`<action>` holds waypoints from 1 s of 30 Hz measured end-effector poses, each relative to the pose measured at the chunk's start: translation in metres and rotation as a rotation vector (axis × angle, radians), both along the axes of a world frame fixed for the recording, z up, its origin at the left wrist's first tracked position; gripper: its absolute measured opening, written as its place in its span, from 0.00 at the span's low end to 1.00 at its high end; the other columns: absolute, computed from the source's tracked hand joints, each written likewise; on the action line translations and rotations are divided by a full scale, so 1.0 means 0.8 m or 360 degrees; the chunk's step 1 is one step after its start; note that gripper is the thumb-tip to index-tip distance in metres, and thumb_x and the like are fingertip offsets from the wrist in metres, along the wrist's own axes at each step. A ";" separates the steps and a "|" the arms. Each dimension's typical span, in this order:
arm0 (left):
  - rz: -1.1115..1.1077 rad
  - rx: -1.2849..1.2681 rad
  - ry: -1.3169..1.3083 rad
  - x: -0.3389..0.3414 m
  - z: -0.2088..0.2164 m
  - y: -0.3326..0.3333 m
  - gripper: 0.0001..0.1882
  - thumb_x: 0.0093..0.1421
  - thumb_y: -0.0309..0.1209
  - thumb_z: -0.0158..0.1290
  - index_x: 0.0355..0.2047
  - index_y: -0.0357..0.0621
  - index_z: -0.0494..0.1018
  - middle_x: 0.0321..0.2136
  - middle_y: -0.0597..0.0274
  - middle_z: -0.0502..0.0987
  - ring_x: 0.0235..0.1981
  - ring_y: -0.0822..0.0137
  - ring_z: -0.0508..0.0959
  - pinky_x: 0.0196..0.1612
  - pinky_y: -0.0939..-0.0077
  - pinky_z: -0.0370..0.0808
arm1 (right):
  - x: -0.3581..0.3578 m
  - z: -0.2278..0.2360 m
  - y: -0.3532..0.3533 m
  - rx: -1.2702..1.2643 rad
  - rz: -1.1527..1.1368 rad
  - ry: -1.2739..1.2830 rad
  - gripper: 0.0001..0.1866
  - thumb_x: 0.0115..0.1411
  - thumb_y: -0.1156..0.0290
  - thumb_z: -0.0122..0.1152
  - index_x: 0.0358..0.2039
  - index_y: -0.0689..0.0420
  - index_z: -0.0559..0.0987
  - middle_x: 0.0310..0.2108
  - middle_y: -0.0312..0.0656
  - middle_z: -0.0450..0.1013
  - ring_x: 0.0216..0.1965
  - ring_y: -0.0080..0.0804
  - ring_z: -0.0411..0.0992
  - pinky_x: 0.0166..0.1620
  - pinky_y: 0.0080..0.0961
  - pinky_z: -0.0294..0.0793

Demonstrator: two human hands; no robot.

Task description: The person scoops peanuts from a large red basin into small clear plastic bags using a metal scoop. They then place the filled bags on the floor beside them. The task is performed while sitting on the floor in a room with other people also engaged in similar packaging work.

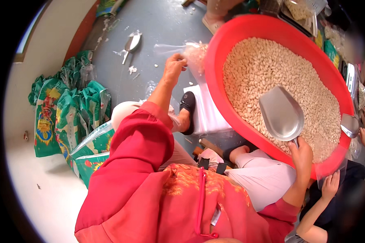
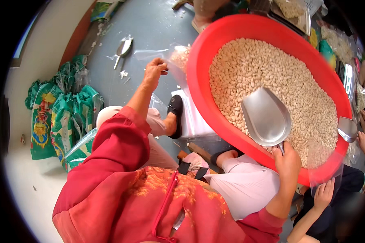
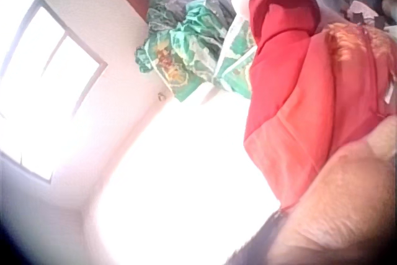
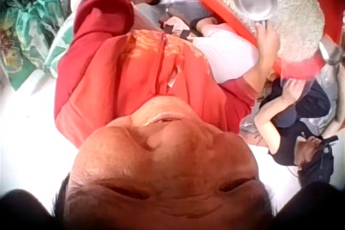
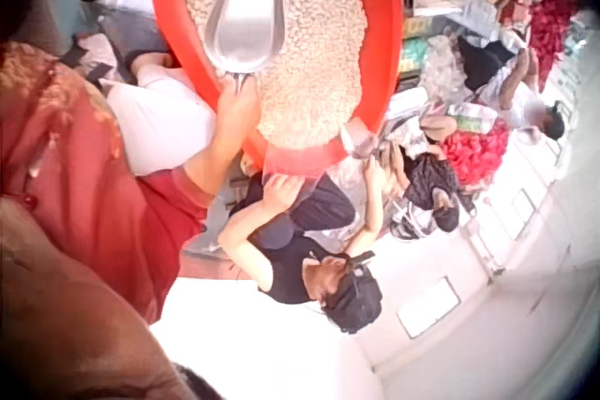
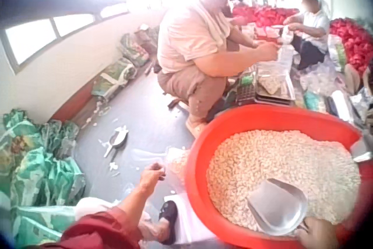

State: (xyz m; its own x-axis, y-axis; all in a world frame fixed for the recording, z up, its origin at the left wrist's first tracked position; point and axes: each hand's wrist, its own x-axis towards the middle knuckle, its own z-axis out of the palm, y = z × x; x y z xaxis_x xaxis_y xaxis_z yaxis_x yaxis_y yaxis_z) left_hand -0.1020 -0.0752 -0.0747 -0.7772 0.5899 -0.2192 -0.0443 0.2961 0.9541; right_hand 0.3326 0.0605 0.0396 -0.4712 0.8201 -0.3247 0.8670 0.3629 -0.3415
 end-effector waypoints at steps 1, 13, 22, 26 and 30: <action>-0.0138 -0.0022 0.0041 0.001 0.030 0.000 0.02 0.49 0.26 0.49 0.22 0.40 0.69 0.21 0.65 0.70 0.23 0.73 0.70 0.27 0.79 0.68 | 0.001 -0.004 0.001 0.0064 0.0082 -0.0140 0.12 0.45 0.67 0.55 0.27 0.63 0.73 0.21 0.53 0.70 0.25 0.49 0.69 0.28 0.37 0.66; -0.1407 0.0155 0.0805 0.063 0.093 0.075 0.02 0.41 0.24 0.46 0.17 0.38 0.66 0.11 0.58 0.62 0.15 0.69 0.65 0.19 0.71 0.62 | -0.055 -0.197 0.027 0.0305 0.0602 -0.1224 0.11 0.48 0.67 0.51 0.29 0.53 0.79 0.30 0.39 0.75 0.33 0.33 0.73 0.29 0.34 0.72; -0.1742 -0.0017 0.0401 0.150 0.102 0.080 0.03 0.42 0.22 0.47 0.19 0.34 0.67 0.36 0.46 0.70 0.33 0.56 0.73 0.35 0.69 0.69 | -0.148 -0.154 0.020 -0.1403 -0.0527 0.1333 0.17 0.57 0.58 0.45 0.39 0.58 0.71 0.30 0.42 0.72 0.31 0.34 0.72 0.34 0.32 0.71; -0.1538 -0.0285 0.0503 0.142 0.089 0.073 0.04 0.42 0.23 0.45 0.18 0.35 0.69 0.21 0.47 0.73 0.20 0.58 0.75 0.24 0.65 0.71 | -0.168 -0.110 -0.014 -0.1873 -0.0617 0.1820 0.19 0.57 0.55 0.45 0.39 0.58 0.70 0.28 0.38 0.72 0.27 0.29 0.72 0.28 0.26 0.72; -0.1539 -0.0172 0.0780 0.143 0.037 0.083 0.06 0.42 0.27 0.46 0.18 0.38 0.71 0.17 0.45 0.72 0.22 0.51 0.74 0.25 0.61 0.70 | -0.169 -0.103 -0.021 -0.1633 -0.0748 0.1880 0.09 0.51 0.75 0.54 0.34 0.57 0.70 0.22 0.34 0.68 0.22 0.24 0.68 0.24 0.22 0.71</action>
State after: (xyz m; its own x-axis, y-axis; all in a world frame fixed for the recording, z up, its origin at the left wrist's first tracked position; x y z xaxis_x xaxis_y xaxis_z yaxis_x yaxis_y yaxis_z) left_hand 0.0125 -0.0090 -0.0448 -0.0114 0.9950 -0.0991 0.6307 0.0841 0.7714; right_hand 0.1976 0.0439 -0.0430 -0.6251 0.6351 -0.4537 -0.0740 -0.6269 -0.7756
